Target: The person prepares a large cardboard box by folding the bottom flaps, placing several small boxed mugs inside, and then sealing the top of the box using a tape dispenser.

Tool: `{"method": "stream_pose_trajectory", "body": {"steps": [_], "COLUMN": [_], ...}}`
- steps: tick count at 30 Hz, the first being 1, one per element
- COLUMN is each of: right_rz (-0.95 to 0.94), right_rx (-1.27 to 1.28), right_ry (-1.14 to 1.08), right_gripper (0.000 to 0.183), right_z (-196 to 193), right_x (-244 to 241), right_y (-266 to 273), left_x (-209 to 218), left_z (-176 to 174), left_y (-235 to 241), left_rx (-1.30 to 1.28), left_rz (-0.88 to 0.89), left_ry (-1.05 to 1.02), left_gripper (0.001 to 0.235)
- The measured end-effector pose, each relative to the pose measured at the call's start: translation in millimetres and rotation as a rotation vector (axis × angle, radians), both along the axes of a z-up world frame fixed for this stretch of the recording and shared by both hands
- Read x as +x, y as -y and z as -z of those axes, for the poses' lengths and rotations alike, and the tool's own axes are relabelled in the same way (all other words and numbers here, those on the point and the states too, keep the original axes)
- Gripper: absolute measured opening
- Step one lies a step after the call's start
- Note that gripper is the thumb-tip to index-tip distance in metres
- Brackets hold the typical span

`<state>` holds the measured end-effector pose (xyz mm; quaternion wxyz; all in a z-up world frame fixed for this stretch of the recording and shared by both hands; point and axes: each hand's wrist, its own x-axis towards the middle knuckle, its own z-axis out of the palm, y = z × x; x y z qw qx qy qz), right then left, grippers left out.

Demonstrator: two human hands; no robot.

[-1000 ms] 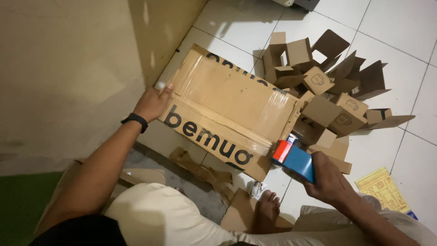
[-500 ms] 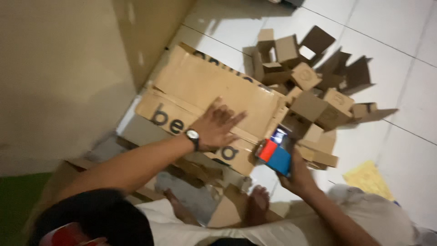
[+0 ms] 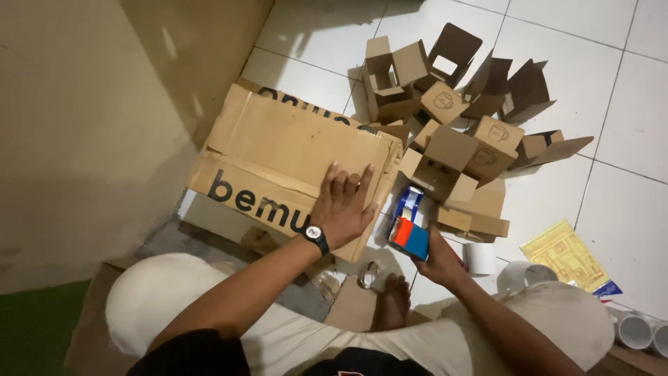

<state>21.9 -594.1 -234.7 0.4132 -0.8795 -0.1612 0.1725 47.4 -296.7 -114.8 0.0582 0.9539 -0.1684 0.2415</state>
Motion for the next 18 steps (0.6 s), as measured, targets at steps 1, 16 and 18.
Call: {"method": "stream_pose_trajectory", "body": {"steps": [1,16,18], "right_rz": [-0.017,-0.1,-0.098], "right_rx": [-0.03,-0.058,-0.066], "right_ry": [-0.012,-0.087,-0.075], "right_gripper": [0.049,0.048,0.046], "right_z": [-5,-10,-10], "right_x": [-1,-2,-3], "right_y": [2,12,15], "left_x": [0,-8,-7], "left_z": [-5,-7,-6], "left_y": [3,39,43], "left_rx": [0.03,-0.034,-0.024], "left_rz": [0.009,-0.184,-0.187], "left_ry": [0.033,-0.312,-0.315], "left_gripper": [0.069,0.116,0.115]}}
